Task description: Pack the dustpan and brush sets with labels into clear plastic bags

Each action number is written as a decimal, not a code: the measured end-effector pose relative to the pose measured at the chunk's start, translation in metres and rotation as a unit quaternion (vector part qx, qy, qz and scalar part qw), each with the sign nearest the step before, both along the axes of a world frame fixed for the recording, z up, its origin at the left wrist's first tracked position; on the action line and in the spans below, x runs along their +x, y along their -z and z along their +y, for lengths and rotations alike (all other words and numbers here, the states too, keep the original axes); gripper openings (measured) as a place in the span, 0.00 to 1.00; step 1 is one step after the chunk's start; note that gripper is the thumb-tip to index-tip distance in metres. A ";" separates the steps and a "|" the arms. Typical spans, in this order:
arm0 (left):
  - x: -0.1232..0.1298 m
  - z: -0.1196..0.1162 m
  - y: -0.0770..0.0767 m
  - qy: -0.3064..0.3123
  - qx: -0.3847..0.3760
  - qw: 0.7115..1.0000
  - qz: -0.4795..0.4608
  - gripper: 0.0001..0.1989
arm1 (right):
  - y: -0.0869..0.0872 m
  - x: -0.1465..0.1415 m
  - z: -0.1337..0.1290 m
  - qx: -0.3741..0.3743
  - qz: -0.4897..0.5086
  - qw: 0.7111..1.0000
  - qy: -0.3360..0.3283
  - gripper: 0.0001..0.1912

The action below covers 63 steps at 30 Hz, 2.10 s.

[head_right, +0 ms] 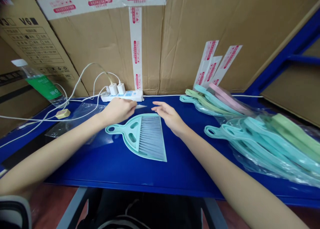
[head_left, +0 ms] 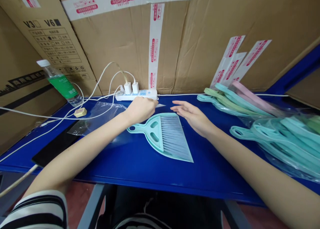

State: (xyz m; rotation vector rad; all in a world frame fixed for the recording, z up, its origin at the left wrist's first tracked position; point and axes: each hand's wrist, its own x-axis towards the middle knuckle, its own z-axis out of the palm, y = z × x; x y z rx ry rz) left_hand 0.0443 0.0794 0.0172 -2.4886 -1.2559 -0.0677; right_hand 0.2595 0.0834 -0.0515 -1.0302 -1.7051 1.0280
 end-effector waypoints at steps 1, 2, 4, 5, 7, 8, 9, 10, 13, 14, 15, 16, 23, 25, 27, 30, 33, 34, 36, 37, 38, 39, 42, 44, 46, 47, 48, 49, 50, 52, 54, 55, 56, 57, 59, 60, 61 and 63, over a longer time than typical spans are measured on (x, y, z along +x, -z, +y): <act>0.004 -0.008 0.001 0.048 0.011 0.999 0.010 0.12 | 0.000 0.002 0.001 -0.002 0.006 1.000 0.006 0.21; 0.009 -0.016 0.003 0.100 0.021 0.995 0.021 0.11 | 0.000 0.003 0.002 -0.006 0.012 1.000 0.011 0.21; 0.016 -0.031 0.011 0.190 0.047 0.980 0.036 0.10 | -0.001 0.005 0.002 -0.015 0.024 0.999 0.019 0.21; 0.018 -0.037 0.015 0.227 0.065 0.971 0.036 0.11 | -0.002 0.006 0.002 -0.019 0.031 0.999 0.021 0.21; 0.020 -0.047 0.024 0.276 0.098 0.956 0.026 0.11 | -0.004 0.005 0.000 -0.021 0.038 0.999 0.019 0.21; 0.020 -0.051 0.027 0.290 0.110 0.951 0.021 0.10 | -0.005 0.005 -0.001 -0.016 0.038 0.999 0.015 0.21; 0.020 -0.054 0.029 0.297 0.116 0.948 0.018 0.10 | -0.006 0.004 -0.002 -0.008 0.032 0.999 0.008 0.21; 0.019 -0.056 0.031 0.302 0.118 0.946 0.015 0.09 | -0.008 0.003 -0.003 0.002 0.019 1.000 -0.005 0.21; 0.014 -0.062 0.030 0.302 0.115 0.946 0.010 0.09 | -0.017 0.003 -0.007 0.027 -0.037 0.997 -0.057 0.21; 0.012 -0.063 0.028 0.296 0.115 0.948 0.009 0.09 | -0.020 0.003 -0.008 0.035 -0.054 0.995 -0.071 0.20; 0.010 -0.065 0.027 0.287 0.118 0.951 0.008 0.09 | -0.024 0.003 -0.010 0.046 -0.070 0.993 -0.079 0.19; 0.008 -0.065 0.025 0.274 0.122 0.954 0.005 0.09 | -0.028 0.004 -0.013 0.060 -0.084 0.991 -0.081 0.18; -0.015 -0.054 0.017 0.217 0.156 0.958 -0.099 0.11 | -0.047 0.007 -0.033 0.128 -0.188 0.969 -0.095 0.09; -0.020 -0.050 0.017 0.221 0.169 0.953 -0.119 0.12 | -0.048 0.005 -0.037 0.105 -0.222 0.959 -0.144 0.08; -0.022 -0.049 0.018 0.223 0.170 0.952 -0.120 0.13 | -0.047 0.002 -0.039 0.070 -0.248 0.944 -0.208 0.10; -0.023 -0.051 0.018 0.220 0.166 0.955 -0.108 0.13 | -0.043 -0.003 -0.041 0.043 -0.260 0.928 -0.262 0.13; -0.021 -0.053 0.019 0.234 0.147 0.956 -0.097 0.13 | -0.041 -0.003 -0.038 0.059 -0.267 0.928 -0.253 0.12; -0.020 -0.054 0.020 0.245 0.136 0.956 -0.091 0.13 | -0.040 -0.002 -0.037 0.064 -0.273 0.928 -0.247 0.11; -0.018 -0.055 0.022 0.266 0.112 0.954 -0.078 0.12 | -0.041 0.001 -0.035 0.064 -0.287 0.924 -0.245 0.11; -0.017 -0.055 0.024 0.275 0.100 0.954 -0.072 0.12 | -0.041 0.003 -0.034 0.062 -0.296 0.921 -0.245 0.11; -0.016 -0.055 0.026 0.281 0.088 0.953 -0.066 0.11 | -0.041 0.004 -0.033 0.058 -0.305 0.919 -0.245 0.10; -0.015 -0.055 0.028 0.284 0.076 0.954 -0.060 0.11 | -0.041 0.005 -0.032 0.053 -0.313 0.916 -0.244 0.10; -0.013 -0.055 0.033 0.286 0.042 0.956 -0.043 0.10 | -0.043 0.008 -0.031 0.032 -0.335 0.908 -0.248 0.11; -0.013 -0.056 0.033 0.287 0.022 0.957 -0.038 0.10 | -0.045 0.009 -0.032 0.025 -0.345 0.905 -0.249 0.12; -0.012 -0.057 0.032 0.294 0.005 0.955 -0.039 0.11 | -0.048 0.012 -0.033 0.034 -0.354 0.904 -0.238 0.12; -0.012 -0.058 0.032 0.297 -0.004 0.954 -0.043 0.11 | -0.050 0.014 -0.033 0.041 -0.359 0.904 -0.228 0.12; -0.011 -0.058 0.031 0.299 -0.012 0.953 -0.047 0.12 | -0.050 0.016 -0.032 0.051 -0.363 0.906 -0.213 0.13; -0.011 -0.059 0.030 0.300 -0.020 0.952 -0.051 0.13 | -0.050 0.017 -0.032 0.065 -0.363 0.909 -0.191 0.14; -0.010 -0.060 0.030 0.300 -0.028 0.952 -0.053 0.15 | -0.049 0.018 -0.031 0.084 -0.360 0.914 -0.165 0.15; -0.009 -0.062 0.029 0.303 -0.037 0.951 -0.050 0.16 | -0.045 0.017 -0.030 0.135 -0.346 0.923 -0.106 0.16; -0.007 -0.064 0.030 0.308 -0.038 0.950 -0.044 0.17 | -0.037 0.014 -0.029 0.187 -0.334 0.922 -0.067 0.21; -0.007 -0.065 0.030 0.308 -0.037 0.950 -0.042 0.17 | -0.033 0.011 -0.029 0.206 -0.335 0.917 -0.064 0.25; -0.006 -0.065 0.031 0.307 -0.035 0.950 -0.040 0.17 | -0.028 0.009 -0.029 0.219 -0.340 0.912 -0.072 0.30; -0.006 -0.066 0.031 0.305 -0.033 0.951 -0.038 0.17 | -0.024 0.006 -0.030 0.226 -0.350 0.905 -0.088 0.35; -0.005 -0.067 0.032 0.299 -0.031 0.953 -0.034 0.18 | -0.016 0.002 -0.031 0.222 -0.379 0.889 -0.131 0.42; -0.005 -0.068 0.032 0.298 -0.029 0.954 -0.033 0.18 | -0.012 0.001 -0.031 0.216 -0.392 0.882 -0.147 0.44; -0.005 -0.068 0.033 0.298 -0.026 0.954 -0.032 0.18 | -0.009 0.000 -0.031 0.209 -0.403 0.877 -0.159 0.44; -0.004 -0.068 0.033 0.300 -0.019 0.953 -0.028 0.18 | -0.005 -0.002 -0.030 0.198 -0.418 0.870 -0.169 0.44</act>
